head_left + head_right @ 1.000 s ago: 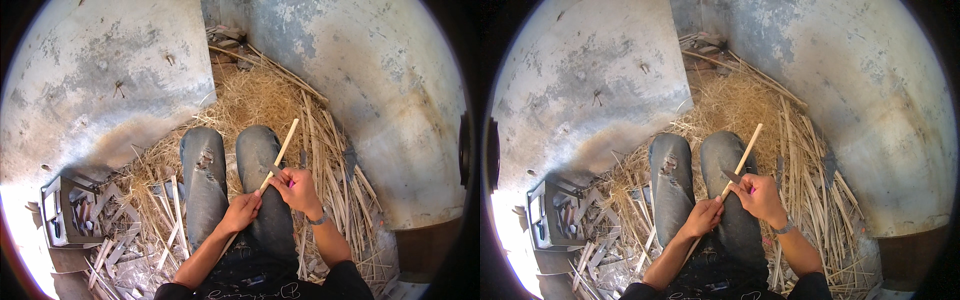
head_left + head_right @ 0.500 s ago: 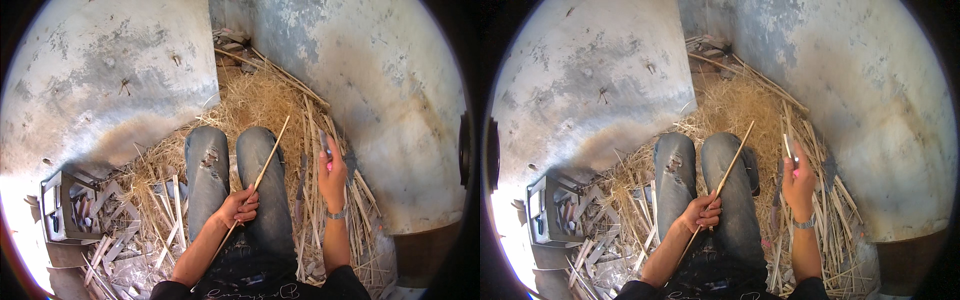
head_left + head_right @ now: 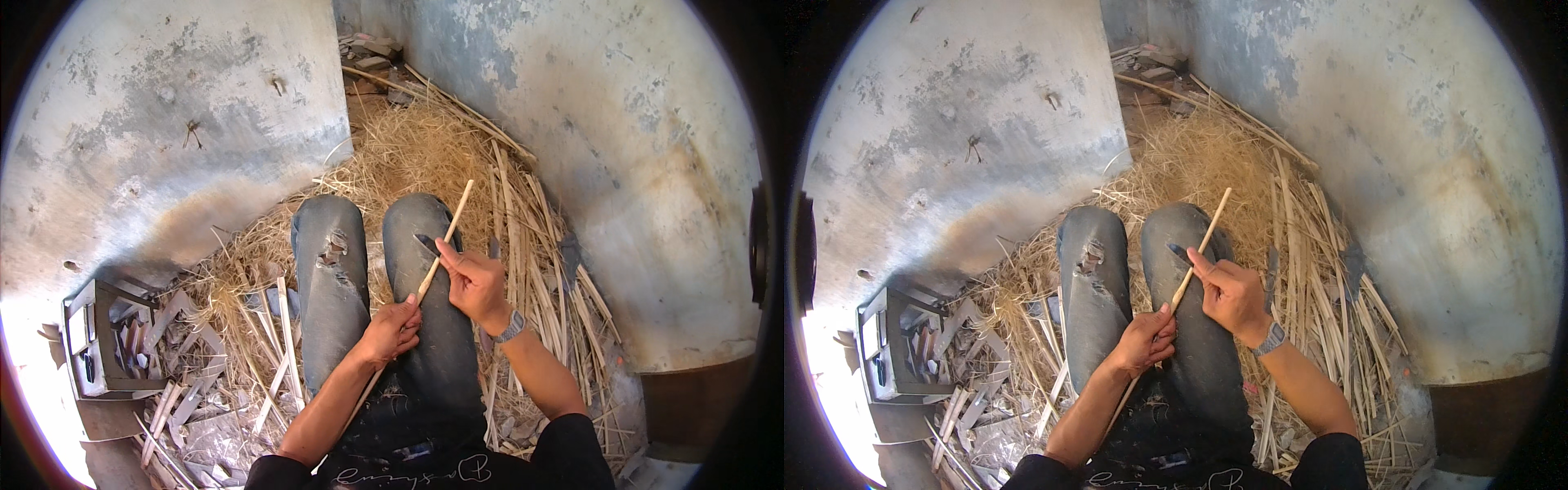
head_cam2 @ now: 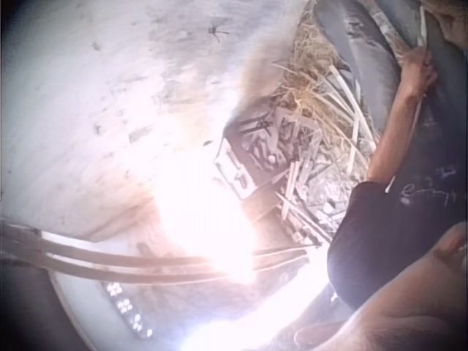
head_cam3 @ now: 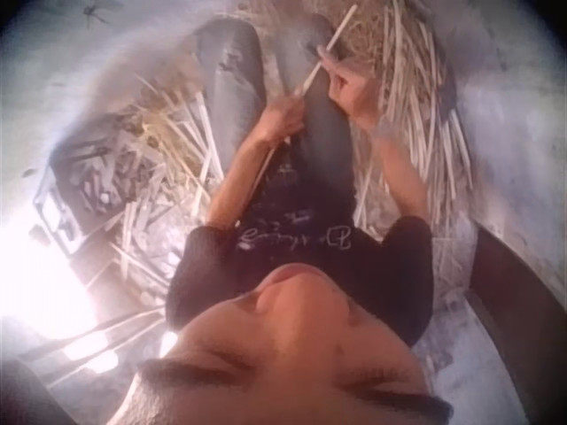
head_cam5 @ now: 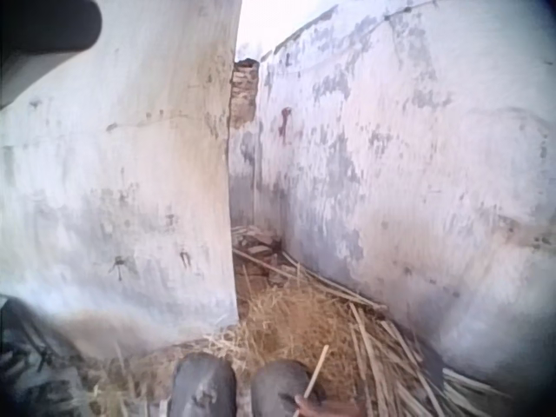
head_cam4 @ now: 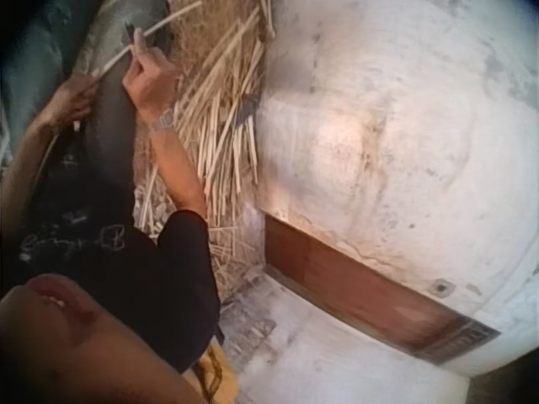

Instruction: The person whittles a bamboo stick using a small blade, scraping the surface repeatedly along its length while sitting on the floor.

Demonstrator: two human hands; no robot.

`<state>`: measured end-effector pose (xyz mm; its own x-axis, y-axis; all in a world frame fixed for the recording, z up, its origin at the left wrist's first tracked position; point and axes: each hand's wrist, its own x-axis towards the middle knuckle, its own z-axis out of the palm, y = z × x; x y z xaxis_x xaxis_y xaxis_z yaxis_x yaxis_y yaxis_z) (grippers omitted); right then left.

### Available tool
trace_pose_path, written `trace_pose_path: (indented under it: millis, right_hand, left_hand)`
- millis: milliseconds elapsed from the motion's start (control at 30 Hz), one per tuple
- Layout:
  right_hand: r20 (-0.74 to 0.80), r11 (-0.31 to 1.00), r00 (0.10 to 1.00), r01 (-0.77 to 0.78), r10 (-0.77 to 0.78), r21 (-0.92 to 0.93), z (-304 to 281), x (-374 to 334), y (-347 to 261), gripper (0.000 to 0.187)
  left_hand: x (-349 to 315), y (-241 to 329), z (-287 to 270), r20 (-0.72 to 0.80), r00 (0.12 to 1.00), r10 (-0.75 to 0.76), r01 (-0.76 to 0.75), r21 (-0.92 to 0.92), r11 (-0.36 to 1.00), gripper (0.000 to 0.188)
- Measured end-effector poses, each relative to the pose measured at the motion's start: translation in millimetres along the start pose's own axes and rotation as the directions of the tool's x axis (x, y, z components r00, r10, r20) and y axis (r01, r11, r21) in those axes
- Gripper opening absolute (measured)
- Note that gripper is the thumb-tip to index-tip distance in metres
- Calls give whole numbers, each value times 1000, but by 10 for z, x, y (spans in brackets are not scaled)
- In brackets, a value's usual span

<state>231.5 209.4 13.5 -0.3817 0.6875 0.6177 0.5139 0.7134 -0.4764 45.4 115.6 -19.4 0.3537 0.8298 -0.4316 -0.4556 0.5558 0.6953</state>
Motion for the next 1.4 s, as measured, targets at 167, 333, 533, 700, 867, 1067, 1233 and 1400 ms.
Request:
trace_pose_path:
  millis: [167,333,533,700,867,1067,1233,1400]
  right_hand:
    - [48,989,998,-34,27,146,-53,-294,-149,41]
    - [454,574,849,-520,269,632,-298,-343,-53,38]
    - [-84,975,974,-201,209,95,-358,273,172,38]
    - [-152,999,988,6,-14,-51,-167,218,232,45]
    - [-4,997,999,33,-33,67,-110,-161,24,48]
    - [208,840,977,-147,42,523,-158,-362,60,40]
    - [289,688,899,-439,330,578,-479,-105,224,38]
    - [-190,994,976,-111,111,8,-352,247,375,39]
  left_hand:
    - [-45,40,-24,51,998,-38,42,-75,996,53]
    - [-19,65,8,59,998,-24,29,-84,996,53]
    - [11,-49,60,14,999,46,-47,135,990,53]
    - [42,-143,88,-96,974,204,-140,450,882,54]
    - [80,-187,35,-115,978,177,-120,386,915,53]
    - [45,-40,96,6,999,33,-34,90,995,51]
    - [61,24,114,24,998,53,-56,132,990,52]
    - [57,35,186,56,997,54,-61,130,990,53]
